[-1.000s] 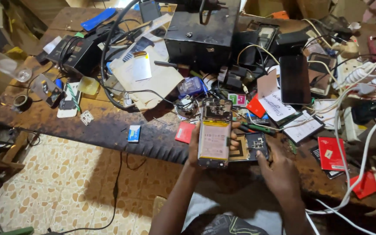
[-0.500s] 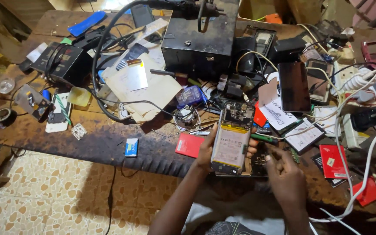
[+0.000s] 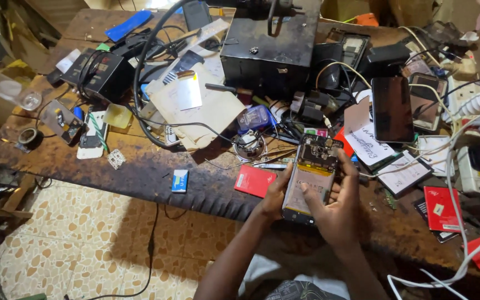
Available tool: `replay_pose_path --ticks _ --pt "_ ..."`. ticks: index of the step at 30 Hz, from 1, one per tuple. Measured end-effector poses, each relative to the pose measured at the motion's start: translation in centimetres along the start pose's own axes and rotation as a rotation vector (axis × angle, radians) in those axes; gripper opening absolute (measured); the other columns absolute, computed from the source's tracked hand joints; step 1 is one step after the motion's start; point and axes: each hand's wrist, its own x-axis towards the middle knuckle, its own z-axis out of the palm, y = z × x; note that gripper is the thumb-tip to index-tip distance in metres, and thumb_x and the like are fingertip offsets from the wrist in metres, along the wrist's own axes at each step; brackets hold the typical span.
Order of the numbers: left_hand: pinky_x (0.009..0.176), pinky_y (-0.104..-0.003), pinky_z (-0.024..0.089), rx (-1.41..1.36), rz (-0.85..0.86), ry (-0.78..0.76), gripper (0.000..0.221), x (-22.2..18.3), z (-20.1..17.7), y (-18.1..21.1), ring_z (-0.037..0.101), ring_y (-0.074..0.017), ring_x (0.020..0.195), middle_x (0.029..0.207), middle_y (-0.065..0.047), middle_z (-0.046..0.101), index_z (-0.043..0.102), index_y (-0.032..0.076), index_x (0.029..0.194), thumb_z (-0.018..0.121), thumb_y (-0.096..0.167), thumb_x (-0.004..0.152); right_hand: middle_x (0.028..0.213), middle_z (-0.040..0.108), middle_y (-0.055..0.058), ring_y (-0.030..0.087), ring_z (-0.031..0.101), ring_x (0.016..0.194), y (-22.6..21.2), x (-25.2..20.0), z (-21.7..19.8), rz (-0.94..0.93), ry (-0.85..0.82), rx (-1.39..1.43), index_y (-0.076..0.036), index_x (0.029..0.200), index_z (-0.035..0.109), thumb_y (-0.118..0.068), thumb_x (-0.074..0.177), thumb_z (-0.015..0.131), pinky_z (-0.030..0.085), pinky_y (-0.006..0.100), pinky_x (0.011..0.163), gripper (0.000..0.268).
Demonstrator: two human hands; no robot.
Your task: A person disassembles a mobile phone on a workbench, prying off the back cover and removing the battery to inspect internal components.
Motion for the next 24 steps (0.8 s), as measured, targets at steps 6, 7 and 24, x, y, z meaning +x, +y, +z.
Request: replay_pose_path --ticks 6,7,24 --pt "0.092 -0.042 0.042 0.065 -0.049 0.029 0.066 0.0 0.2 0.3 0.049 -0.0326 0.109 0.120 -0.021 0.048 0.041 0.001 0.126 0.035 0.054 0.086 0.130 0.036 0.017 0.026 0.054 0.101 0.1 0.5 -0.3 -0.030 0.023 0.047 -0.004 0.128 0.028 -0.009 0.071 0.063 0.054 0.030 0.070 0.067" --pt "0.093 -0.043 0.042 0.077 -0.105 0.082 0.069 -0.1 0.2 0.3 0.048 -0.0338 0.110 0.120 -0.021 0.048 0.041 0.002 0.126 0.036 0.056 0.083 0.130 0.036 0.016 0.027 0.053 0.105 0.1 0.5 -0.3 -0.039 0.013 0.041 -0.003 0.126 0.029 -0.009 0.071 0.062 0.055 0.032 0.070 0.065" --pt "0.072 -0.030 0.052 -0.111 0.066 0.089 0.044 -1.1 2.5 0.2 0.063 -0.0184 0.076 0.092 -0.014 0.064 0.063 0.001 0.099 0.050 0.042 0.091 0.100 0.051 0.020 0.030 0.053 0.086 0.2 1.0 -0.6 -0.058 0.116 -0.135 -0.007 0.123 0.042 -0.017 0.068 0.075 0.049 0.042 0.064 0.065"
